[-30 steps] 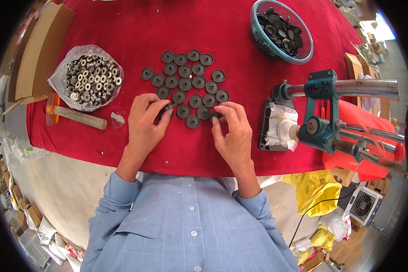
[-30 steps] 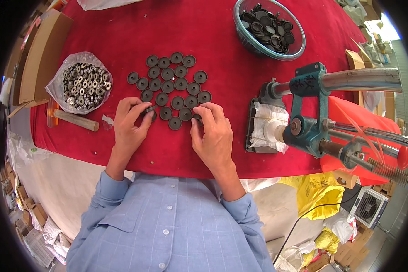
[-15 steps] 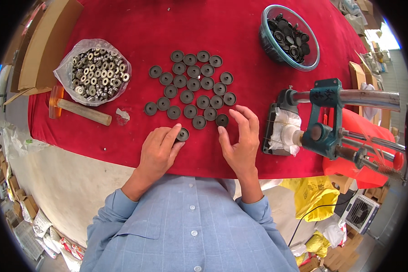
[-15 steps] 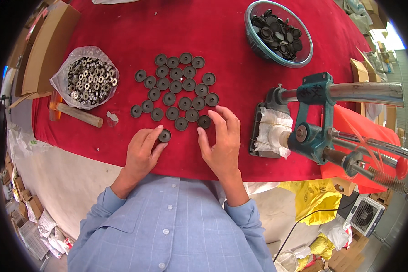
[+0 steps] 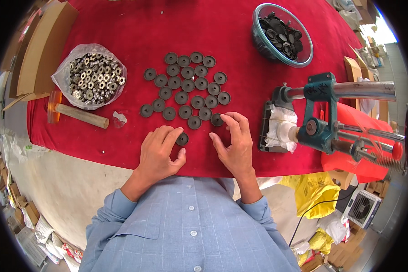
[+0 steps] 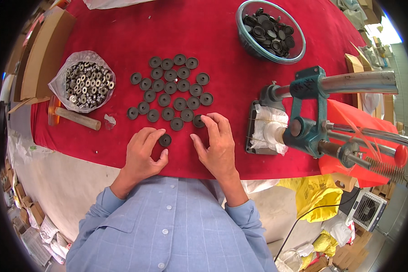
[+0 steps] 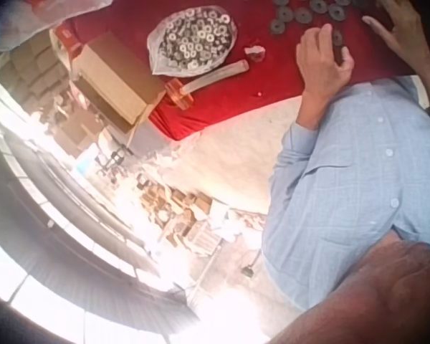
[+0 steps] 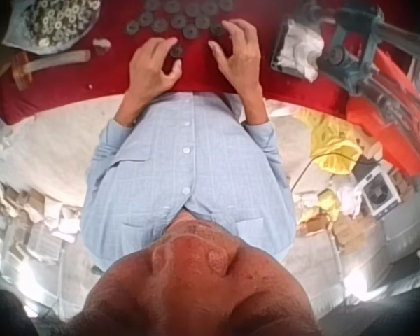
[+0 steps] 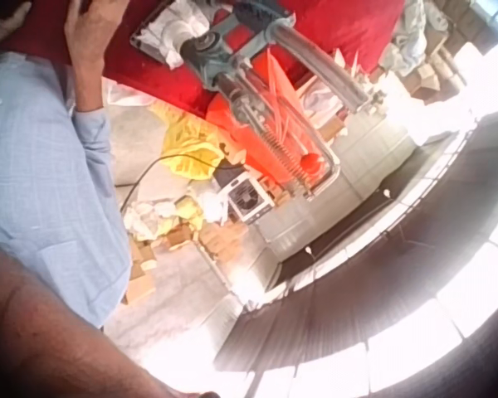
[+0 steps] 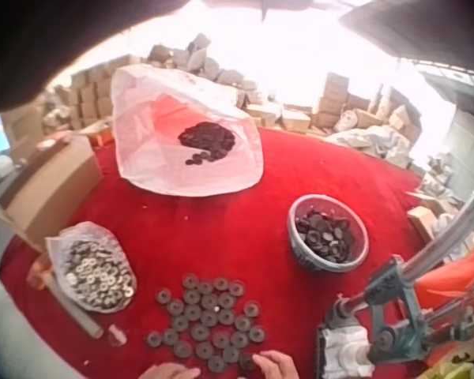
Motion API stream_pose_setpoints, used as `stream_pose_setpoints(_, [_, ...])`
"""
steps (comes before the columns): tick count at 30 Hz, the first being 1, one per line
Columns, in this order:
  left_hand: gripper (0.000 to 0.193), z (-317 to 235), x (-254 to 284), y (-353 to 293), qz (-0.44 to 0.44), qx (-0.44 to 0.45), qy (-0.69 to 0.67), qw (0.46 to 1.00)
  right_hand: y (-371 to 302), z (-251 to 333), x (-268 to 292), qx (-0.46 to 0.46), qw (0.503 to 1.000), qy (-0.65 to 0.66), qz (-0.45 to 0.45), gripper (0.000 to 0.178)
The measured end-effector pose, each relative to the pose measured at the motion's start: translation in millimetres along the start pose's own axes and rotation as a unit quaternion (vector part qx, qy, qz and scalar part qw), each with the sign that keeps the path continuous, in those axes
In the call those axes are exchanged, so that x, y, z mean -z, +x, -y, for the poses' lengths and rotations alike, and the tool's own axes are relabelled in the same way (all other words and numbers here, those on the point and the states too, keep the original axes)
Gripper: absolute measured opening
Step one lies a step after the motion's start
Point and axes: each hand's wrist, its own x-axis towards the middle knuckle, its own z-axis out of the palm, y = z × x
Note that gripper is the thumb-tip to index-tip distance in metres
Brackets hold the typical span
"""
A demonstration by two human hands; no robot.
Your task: The person arranges dark circular discs on a red table, then places metallic snap fastener components into each disc. They use a rubber mallet to tap the assembled fasteners to seat the components. The person continues assembling and tapping the fasteners in batches.
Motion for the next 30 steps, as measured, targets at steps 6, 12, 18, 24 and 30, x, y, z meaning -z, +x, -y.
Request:
stream_pose_setpoints(6, [0.05, 20.9, -15.1, -0.5, -0.05, 0.014, 0.017, 0.999, 24.6, -6.5, -5.0, 0.041, 0.998, -0.029, -0.046, 0.053])
stream_pose_setpoints(12, [0.057, 61.6, 10.1, 41.0, -0.129, 0.033, 0.096, 0.986, 100.8, -27.9, -17.2, 0.075, 0.995, 0.005, -0.064, 0.049])
stream_pose_setpoints(18, [0.066, 105.7, 0.2, 95.6, -0.052, 0.006, 0.074, 0.996, 159.2, -42.6, -46.2, 0.166, 0.985, -0.022, 0.04, 0.049])
stream_pose_setpoints(24, [0.061, 101.9, -8.5, 100.9, 0.033, -0.044, 0.061, 0.997, 141.7, -33.2, -37.4, 0.112, 0.981, 0.066, 0.141, 0.042])
stream_pose_setpoints(30, [0.059, 98.9, -7.2, 106.8, 0.019, -0.052, 0.048, 0.997, 142.3, -37.6, -35.5, 0.12, 0.99, 0.067, 0.043, 0.038])
